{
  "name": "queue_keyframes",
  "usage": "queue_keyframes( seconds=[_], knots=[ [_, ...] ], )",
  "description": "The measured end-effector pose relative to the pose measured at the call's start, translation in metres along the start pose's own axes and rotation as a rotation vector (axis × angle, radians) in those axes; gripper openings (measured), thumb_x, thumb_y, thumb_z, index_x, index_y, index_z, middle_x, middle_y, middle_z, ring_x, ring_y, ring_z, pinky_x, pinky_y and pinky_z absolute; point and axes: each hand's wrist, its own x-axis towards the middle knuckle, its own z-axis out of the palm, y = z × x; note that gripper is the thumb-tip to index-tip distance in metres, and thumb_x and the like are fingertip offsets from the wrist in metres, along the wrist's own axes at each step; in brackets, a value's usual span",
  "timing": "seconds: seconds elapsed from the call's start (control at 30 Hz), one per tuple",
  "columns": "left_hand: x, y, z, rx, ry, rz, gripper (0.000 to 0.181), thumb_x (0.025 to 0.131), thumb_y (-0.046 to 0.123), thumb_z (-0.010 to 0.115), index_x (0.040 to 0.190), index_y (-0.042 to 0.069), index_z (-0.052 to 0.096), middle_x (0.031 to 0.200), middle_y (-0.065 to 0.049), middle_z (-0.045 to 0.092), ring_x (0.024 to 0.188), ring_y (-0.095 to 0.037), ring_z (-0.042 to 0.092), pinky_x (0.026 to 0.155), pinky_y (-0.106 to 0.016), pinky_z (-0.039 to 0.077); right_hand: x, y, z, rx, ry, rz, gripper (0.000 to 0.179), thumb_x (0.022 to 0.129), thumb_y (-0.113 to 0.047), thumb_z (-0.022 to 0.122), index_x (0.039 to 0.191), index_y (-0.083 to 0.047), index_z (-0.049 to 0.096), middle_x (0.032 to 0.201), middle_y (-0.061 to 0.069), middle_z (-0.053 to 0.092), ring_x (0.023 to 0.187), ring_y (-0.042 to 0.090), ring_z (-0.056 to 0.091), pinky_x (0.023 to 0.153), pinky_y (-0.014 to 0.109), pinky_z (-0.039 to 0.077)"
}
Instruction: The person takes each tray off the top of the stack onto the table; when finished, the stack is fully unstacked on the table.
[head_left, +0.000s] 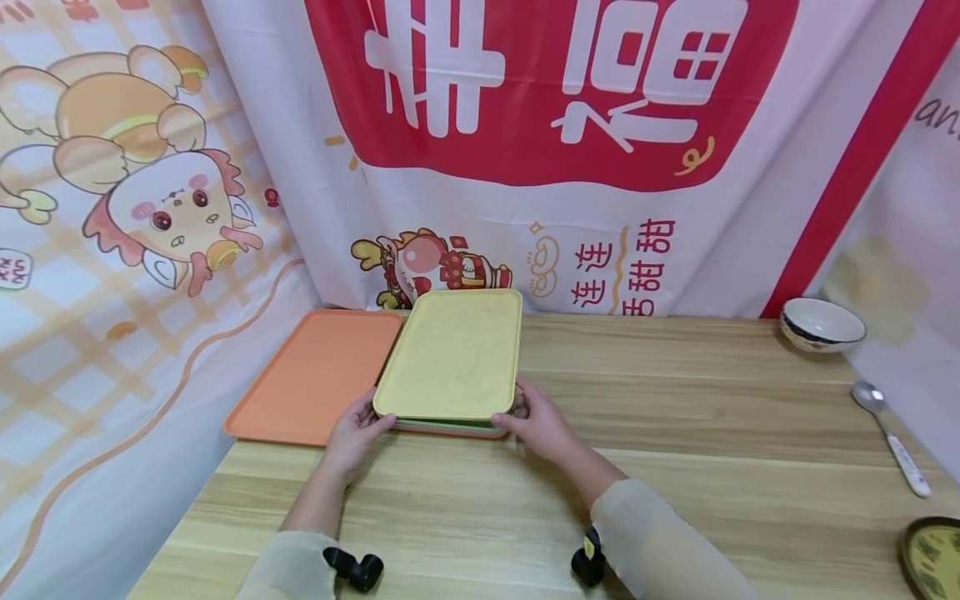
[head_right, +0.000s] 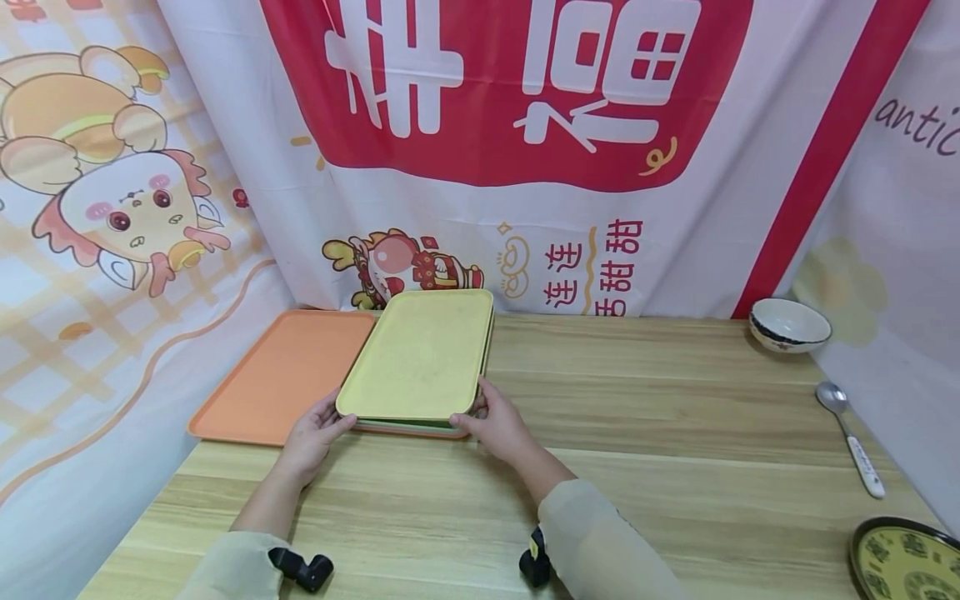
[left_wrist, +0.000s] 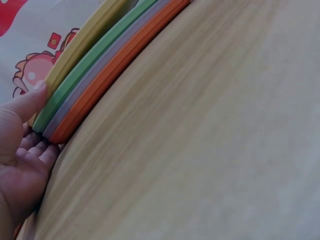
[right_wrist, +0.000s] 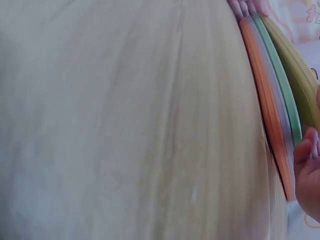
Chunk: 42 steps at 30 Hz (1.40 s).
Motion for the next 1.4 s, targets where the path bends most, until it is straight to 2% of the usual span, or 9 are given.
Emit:
queue_keyframes(
  seconds=[0.13,0.3,0.37,0.47,0.6,0.8,1.0,1.33,1.4],
  knots=[
    [0.001,-0.001,0.000,0.005,0.007,0.000,0.070,0.095,0.000,0.060,0.152,-0.007,0.020,0.158,-0.027,0.024,0.148,-0.035,0.025,0.094,0.003,0.039,0.000,0.000,0.001,0.179,-0.050,0.048,0.085,0.090,-0.014,0.072,0.155,-0.001,0.018,0.100,0.015,0.063,0.079,0.013,0.061,0.068,0.023,0.059],
    [0.002,-0.002,0.002,0.008,0.018,-0.013,0.069,0.095,0.000,0.059,0.152,-0.006,0.021,0.158,-0.027,0.025,0.147,-0.035,0.026,0.094,0.003,0.040,0.000,-0.001,0.003,0.377,-0.087,0.081,0.078,0.096,-0.005,0.061,0.156,-0.001,0.012,0.124,0.030,0.059,0.093,0.019,0.069,0.088,0.033,0.062],
    [0.002,-0.001,0.003,0.014,0.019,-0.015,0.070,0.094,0.000,0.060,0.152,-0.006,0.021,0.158,-0.027,0.025,0.147,-0.035,0.026,0.101,-0.003,0.040,0.000,-0.002,0.004,0.427,-0.083,0.096,0.077,0.096,-0.003,0.059,0.156,-0.003,0.009,0.129,0.033,0.055,0.097,0.021,0.068,0.092,0.034,0.061],
    [0.001,0.000,0.004,0.025,0.018,-0.022,0.071,0.094,0.001,0.061,0.152,-0.006,0.021,0.158,-0.027,0.024,0.148,-0.037,0.025,0.115,-0.021,0.036,0.000,-0.003,0.006,0.509,-0.066,0.131,0.079,0.096,0.001,0.057,0.157,-0.007,0.007,0.132,0.035,0.050,0.099,0.023,0.067,0.095,0.035,0.060],
    [-0.001,0.001,0.005,0.029,0.017,-0.026,0.073,0.093,0.002,0.062,0.152,-0.006,0.020,0.158,-0.028,0.022,0.148,-0.038,0.023,0.122,-0.039,0.026,0.000,-0.005,0.008,0.601,-0.031,0.152,0.079,0.095,0.008,0.054,0.157,-0.008,0.008,0.133,0.038,0.047,0.098,0.022,0.066,0.095,0.037,0.059],
    [0.000,-0.001,0.004,-0.011,-0.001,-0.024,0.078,0.090,-0.005,0.063,0.153,-0.007,0.017,0.160,-0.027,0.019,0.149,-0.037,0.021,0.123,-0.040,0.021,-0.002,-0.008,0.006,0.658,0.011,0.141,0.078,0.093,0.011,0.052,0.157,-0.009,0.013,0.128,0.036,0.049,0.091,0.017,0.066,0.092,0.035,0.061],
    [0.000,-0.002,0.002,0.005,-0.003,-0.023,0.079,0.089,-0.008,0.061,0.153,-0.008,0.014,0.159,-0.030,0.017,0.149,-0.040,0.019,0.124,-0.042,0.022,-0.005,-0.012,-0.003,0.686,0.023,0.124,0.079,0.093,0.012,0.052,0.158,-0.009,0.013,0.126,0.032,0.050,0.086,0.014,0.065,0.088,0.032,0.062],
    [-0.006,0.000,0.000,0.060,0.038,-0.037,0.071,0.090,-0.007,0.061,0.150,-0.011,0.023,0.154,-0.032,0.029,0.145,-0.042,0.030,0.120,-0.040,0.030,-0.019,-0.026,-0.034,0.681,-0.033,0.054,0.080,0.093,0.012,0.049,0.158,-0.013,0.011,0.132,0.025,0.050,0.095,0.011,0.066,0.105,0.044,0.052],
    [-0.006,0.001,0.000,0.079,0.050,-0.044,0.070,0.091,-0.006,0.061,0.149,-0.011,0.024,0.153,-0.032,0.030,0.144,-0.042,0.032,0.117,-0.038,0.032,-0.022,-0.028,-0.043,0.667,-0.044,0.029,0.080,0.094,0.011,0.049,0.158,-0.013,0.010,0.130,0.021,0.052,0.095,0.010,0.066,0.104,0.042,0.054]
  ],
)
